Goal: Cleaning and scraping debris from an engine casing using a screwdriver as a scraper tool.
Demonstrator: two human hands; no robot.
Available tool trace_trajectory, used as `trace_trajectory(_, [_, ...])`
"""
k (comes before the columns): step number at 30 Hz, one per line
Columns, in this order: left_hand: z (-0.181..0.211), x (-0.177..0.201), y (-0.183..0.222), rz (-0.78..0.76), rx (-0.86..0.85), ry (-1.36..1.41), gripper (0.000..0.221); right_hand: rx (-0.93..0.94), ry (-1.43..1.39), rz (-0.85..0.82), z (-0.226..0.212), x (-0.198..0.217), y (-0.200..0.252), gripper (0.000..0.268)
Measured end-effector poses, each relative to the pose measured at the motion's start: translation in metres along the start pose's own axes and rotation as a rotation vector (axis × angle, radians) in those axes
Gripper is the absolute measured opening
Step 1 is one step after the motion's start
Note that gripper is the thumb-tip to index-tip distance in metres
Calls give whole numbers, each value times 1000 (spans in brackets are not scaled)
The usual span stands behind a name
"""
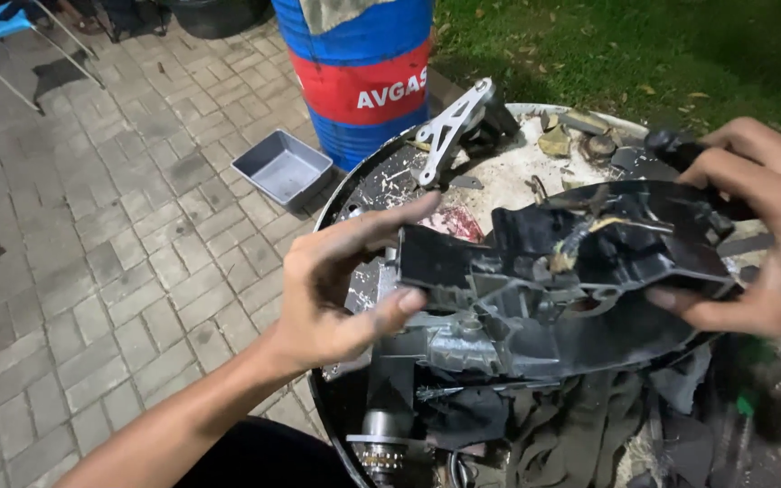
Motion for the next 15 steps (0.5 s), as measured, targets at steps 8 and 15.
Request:
trace_trajectory(8, [-7, 0, -18, 195, 306, -30, 64, 41, -82, 136, 12, -23, -10, 75])
trace_trajectory(15, [-18, 4, -5, 214, 358, 79, 63, 58, -153, 110, 1, -16, -9, 72])
Point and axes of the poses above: each hand's wrist, its own y-axis away from the middle knuckle, its own x-axis out of the back of the hand, z = x × y, the point moved 5 cm from there along -y, towards the middle knuckle, and after that the axes turned 5 degrees about y, right-handed, at the moved point
